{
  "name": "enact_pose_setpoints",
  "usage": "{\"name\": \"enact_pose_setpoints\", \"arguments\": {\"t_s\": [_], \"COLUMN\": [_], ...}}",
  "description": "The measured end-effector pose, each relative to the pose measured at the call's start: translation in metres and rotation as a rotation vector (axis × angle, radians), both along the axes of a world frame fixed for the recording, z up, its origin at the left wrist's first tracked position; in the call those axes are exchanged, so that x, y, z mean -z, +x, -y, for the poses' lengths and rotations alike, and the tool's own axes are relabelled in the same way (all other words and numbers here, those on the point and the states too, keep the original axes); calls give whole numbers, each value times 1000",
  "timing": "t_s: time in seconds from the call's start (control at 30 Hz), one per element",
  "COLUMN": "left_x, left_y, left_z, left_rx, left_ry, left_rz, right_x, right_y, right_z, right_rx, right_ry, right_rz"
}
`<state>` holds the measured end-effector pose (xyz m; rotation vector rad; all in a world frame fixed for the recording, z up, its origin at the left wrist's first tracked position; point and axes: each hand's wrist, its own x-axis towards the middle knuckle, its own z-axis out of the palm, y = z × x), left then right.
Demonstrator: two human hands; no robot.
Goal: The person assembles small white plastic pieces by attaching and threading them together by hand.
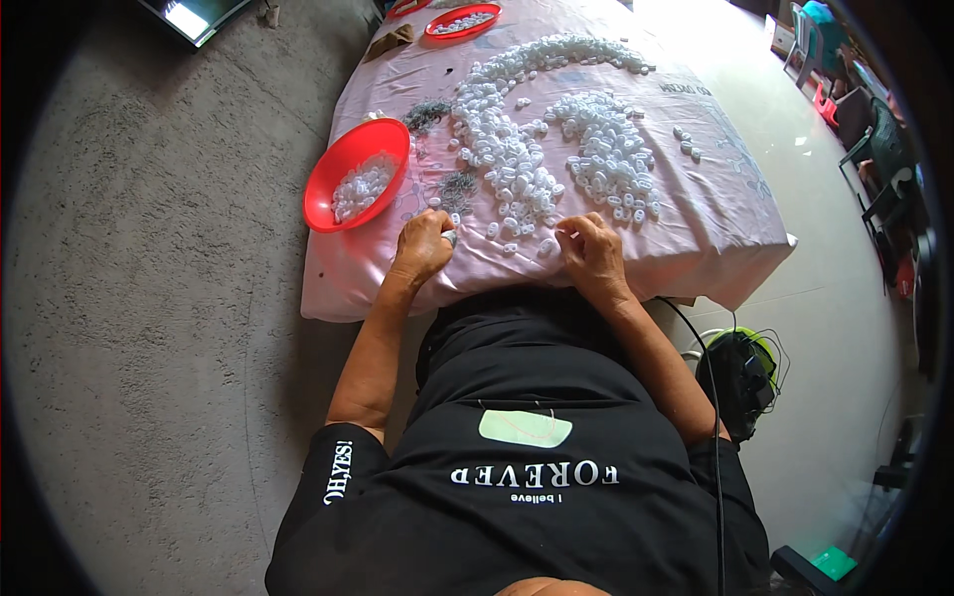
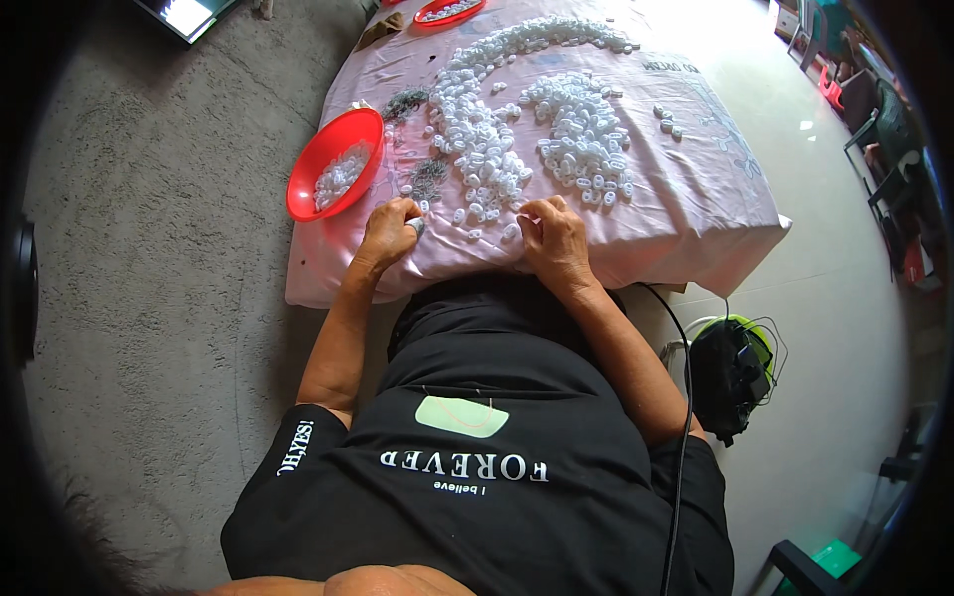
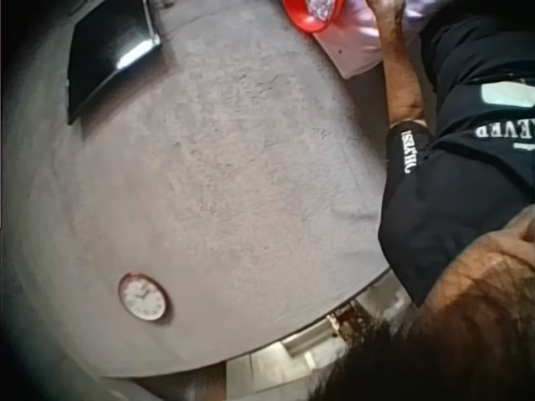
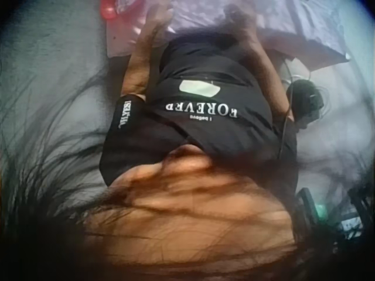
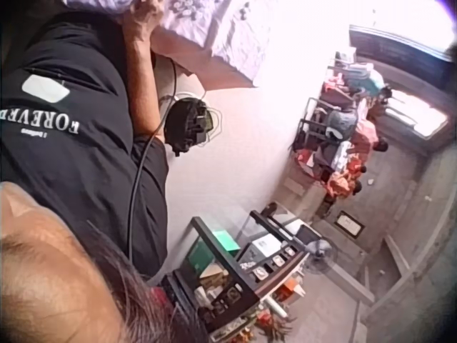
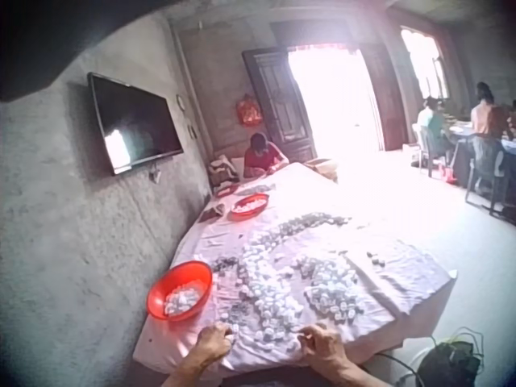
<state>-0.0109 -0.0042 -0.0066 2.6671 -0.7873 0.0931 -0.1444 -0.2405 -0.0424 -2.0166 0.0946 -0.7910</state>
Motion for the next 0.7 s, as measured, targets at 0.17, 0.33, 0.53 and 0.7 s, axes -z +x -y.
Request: {"name": "enact_pose_setpoints", "arguments": {"t_s": [0.17,0.33,0.53,0.7], "left_x": [-13,-27,-15,-8], "left_y": [-11,-43,-57,-61], "left_z": [10,34,42,45], "left_rx": [67,222,373,384], "left_ry": [-182,-321,-239,-232], "left_rz": [88,-128,-27,20], "right_x": [1,2,1,2], "right_y": [-1,-1,-1,-1], "right_z": [1,1,1,3], "right_rx": [7,1,-7,-3], "right_ry": [11,16,26,5], "right_rz": [5,12,-4,-7]}}
